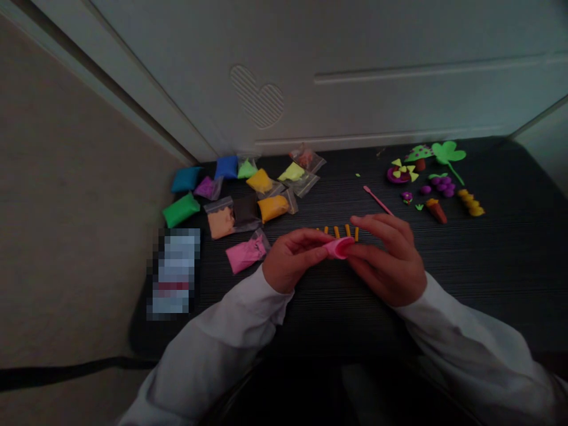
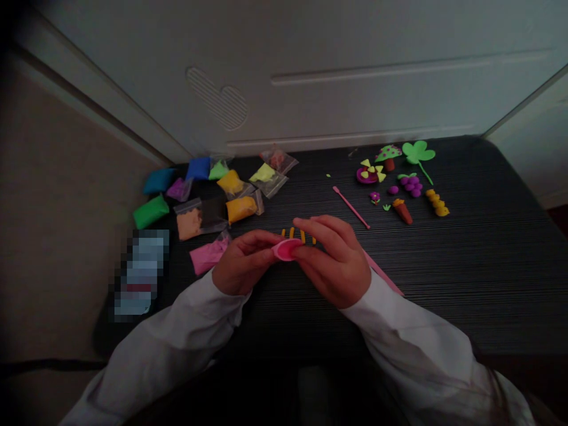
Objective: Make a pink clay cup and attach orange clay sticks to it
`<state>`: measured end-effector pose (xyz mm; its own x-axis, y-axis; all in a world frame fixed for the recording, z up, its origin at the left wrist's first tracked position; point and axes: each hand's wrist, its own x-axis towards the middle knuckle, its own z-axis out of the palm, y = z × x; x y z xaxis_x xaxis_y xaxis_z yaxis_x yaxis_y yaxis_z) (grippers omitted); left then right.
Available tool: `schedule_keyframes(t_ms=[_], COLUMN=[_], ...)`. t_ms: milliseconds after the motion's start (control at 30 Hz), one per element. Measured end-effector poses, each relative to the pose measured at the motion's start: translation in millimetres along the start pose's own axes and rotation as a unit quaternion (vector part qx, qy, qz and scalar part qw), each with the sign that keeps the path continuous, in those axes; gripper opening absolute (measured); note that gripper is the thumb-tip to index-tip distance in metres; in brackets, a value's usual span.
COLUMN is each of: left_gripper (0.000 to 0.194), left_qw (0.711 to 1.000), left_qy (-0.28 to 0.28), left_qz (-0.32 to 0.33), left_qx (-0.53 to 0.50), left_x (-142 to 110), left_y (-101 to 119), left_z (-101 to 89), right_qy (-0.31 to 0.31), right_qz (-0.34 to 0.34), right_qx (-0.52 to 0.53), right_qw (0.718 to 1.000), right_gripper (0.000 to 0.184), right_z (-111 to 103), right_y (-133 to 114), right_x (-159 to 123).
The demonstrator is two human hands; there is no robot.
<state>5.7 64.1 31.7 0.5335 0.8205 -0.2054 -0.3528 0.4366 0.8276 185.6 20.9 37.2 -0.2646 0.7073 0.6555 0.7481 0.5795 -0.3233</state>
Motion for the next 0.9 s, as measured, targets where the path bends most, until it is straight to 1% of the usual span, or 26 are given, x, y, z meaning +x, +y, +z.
schedule_keyframes(t_ms=[67, 167, 233, 300, 367, 567, 700, 800, 900], left_gripper=[0.014, 0.012, 0.012, 0.012, 0.012, 0.010, 0.010, 0.009, 0.008], left_qw=[1.000, 1.000, 0.999, 0.999, 0.998, 0.998, 0.999, 0.999, 0.999], left_qy=[0.004, 0.012, 0.021, 0.032, 0.039, 0.017, 0.013, 0.010, 0.009], left_qz=[-0.003, -0.007, -0.014, -0.023, -0.031, -0.044, -0.045, -0.039, -0.031], left_qx=[-0.005, -0.017, -0.023, -0.025, -0.029, -0.037, -0.027, -0.032, -0.044], left_x=[0.8, 2.9, 4.0, 4.5, 4.5, 4.3, 4.5, 4.5, 4.3], left_y=[-0.4, -2.1, -3.6, -4.8, -5.6, -7.0, -7.7, -7.4, -6.9], left_z=[0.4, -0.2, -0.6, -0.4, 0.3, 0.6, -1.1, -1.2, -0.3], right_qy=[-0.004, -0.007, -0.016, -0.031, -0.042, -0.053, -0.059, -0.064, -0.059], right_qz=[-0.004, 0.004, 0.032, 0.067, 0.085, 0.089, 0.096, 0.105, 0.105], right_qx=[-0.001, 0.017, 0.048, 0.085, 0.112, 0.137, 0.146, 0.148, 0.141], right_qw=[1.000, 1.000, 0.998, 0.994, 0.989, 0.985, 0.983, 0.981, 0.983], right_gripper=[0.025, 0.018, 0.014, 0.016, 0.018, 0.012, 0.007, 0.008, 0.016], right_z=[-0.3, 0.1, 0.7, 1.4, 2.2, 5.4, 6.2, 5.7, 5.3], right_y=[-0.7, -2.6, -3.9, -4.6, -4.6, -3.0, -4.0, -6.0, -7.5], right_x=[0.5, 2.3, 3.6, 4.5, 4.8, 5.3, 4.9, 4.5, 4.7])
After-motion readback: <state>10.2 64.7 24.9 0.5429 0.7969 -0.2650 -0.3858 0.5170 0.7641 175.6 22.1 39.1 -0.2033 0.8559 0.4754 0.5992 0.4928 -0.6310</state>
